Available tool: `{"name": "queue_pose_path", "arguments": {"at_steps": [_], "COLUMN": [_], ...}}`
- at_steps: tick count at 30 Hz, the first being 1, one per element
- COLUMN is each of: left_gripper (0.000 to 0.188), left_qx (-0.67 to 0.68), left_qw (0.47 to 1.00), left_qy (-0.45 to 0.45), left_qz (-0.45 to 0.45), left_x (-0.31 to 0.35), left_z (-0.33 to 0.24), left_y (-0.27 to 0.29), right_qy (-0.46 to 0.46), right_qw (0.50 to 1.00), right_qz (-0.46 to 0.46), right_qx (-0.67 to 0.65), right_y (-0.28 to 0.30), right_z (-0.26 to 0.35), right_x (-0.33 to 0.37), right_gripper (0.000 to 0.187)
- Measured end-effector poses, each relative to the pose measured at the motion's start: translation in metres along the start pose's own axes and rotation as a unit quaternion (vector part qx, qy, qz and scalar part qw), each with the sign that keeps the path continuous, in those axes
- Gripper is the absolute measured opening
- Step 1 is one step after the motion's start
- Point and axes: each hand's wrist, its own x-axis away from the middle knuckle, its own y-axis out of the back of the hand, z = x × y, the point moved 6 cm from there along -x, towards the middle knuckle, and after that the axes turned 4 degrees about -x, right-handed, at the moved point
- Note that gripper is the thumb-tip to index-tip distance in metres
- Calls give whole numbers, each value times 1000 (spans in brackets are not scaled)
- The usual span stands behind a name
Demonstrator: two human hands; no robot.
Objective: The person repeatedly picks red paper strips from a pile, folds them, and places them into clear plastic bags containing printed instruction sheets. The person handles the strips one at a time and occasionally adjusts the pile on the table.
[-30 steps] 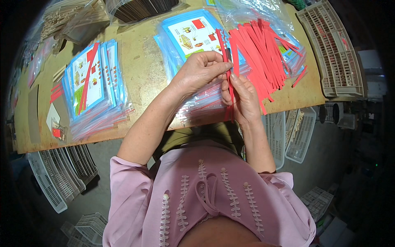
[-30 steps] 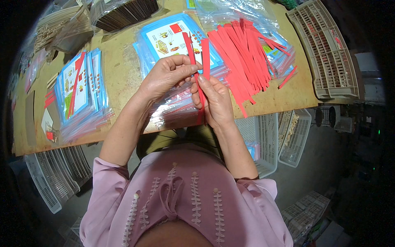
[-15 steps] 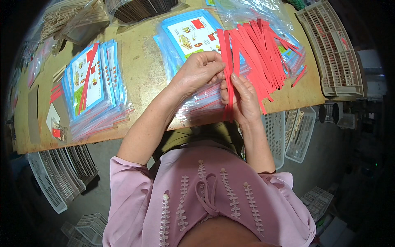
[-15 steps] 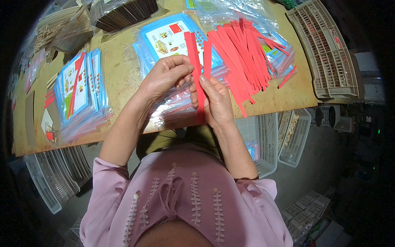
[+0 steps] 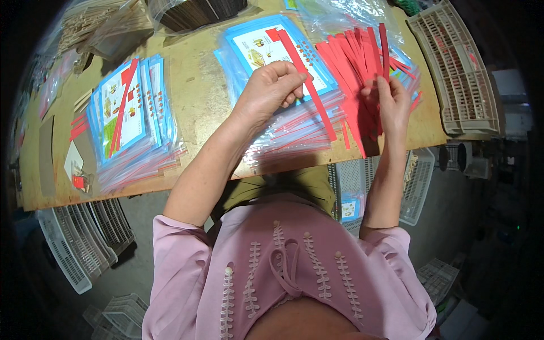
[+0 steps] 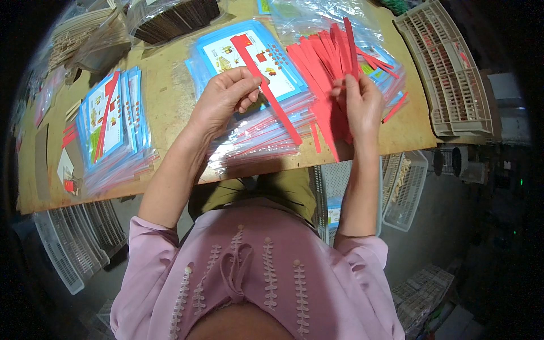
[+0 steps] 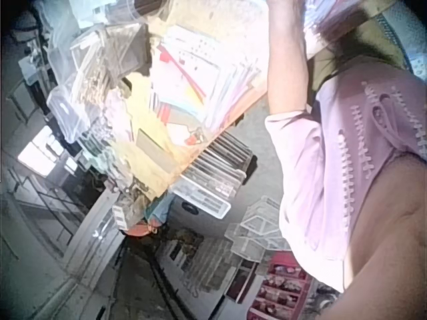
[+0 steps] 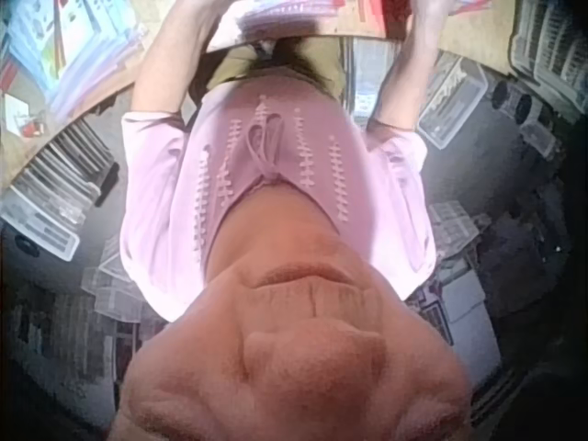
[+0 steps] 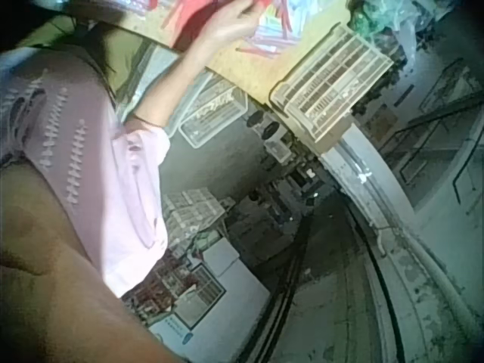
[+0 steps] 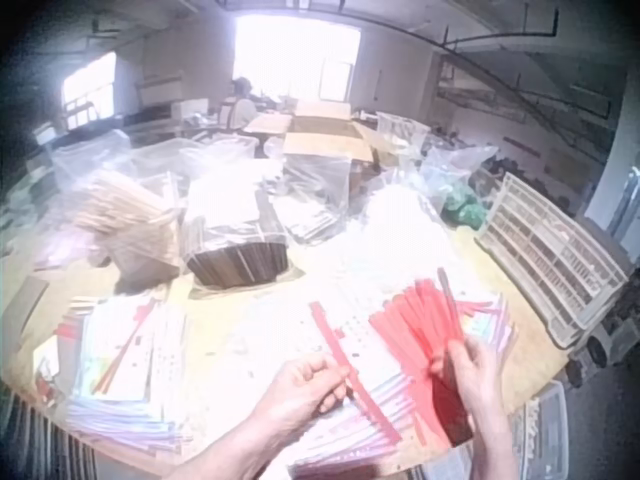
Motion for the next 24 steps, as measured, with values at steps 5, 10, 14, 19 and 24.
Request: {"name": "queue_pose_path", "arguments": {"at_steps": [5, 10, 14, 19, 24], "left_gripper": [14, 16, 16, 15, 16], "left_qx": [26, 43, 12, 25, 26], "left_qw": [998, 990, 989, 988, 990], "left_qy": [-25, -62, -48, -39, -35], "left_qz": [48, 119, 141, 150, 136], "left_x": [1, 5, 6, 9, 9], "left_z": [-5, -2, 1, -4, -4], "left_y": [-4, -11, -14, -17, -17], "right_qy": [173, -145, -188, -203, -183], "right_qw": [980, 868, 834, 821, 837], "right_qz": [-16, 290, 316, 302, 266], "right_qx": [101, -377, -412, -439, -443], "right_y": [-1, -85, -90, -91, -97], "right_z": [19, 13, 7, 6, 4], "right_x": [9, 66, 71, 76, 80], "right_gripper": [22, 26, 24, 21, 15]}}
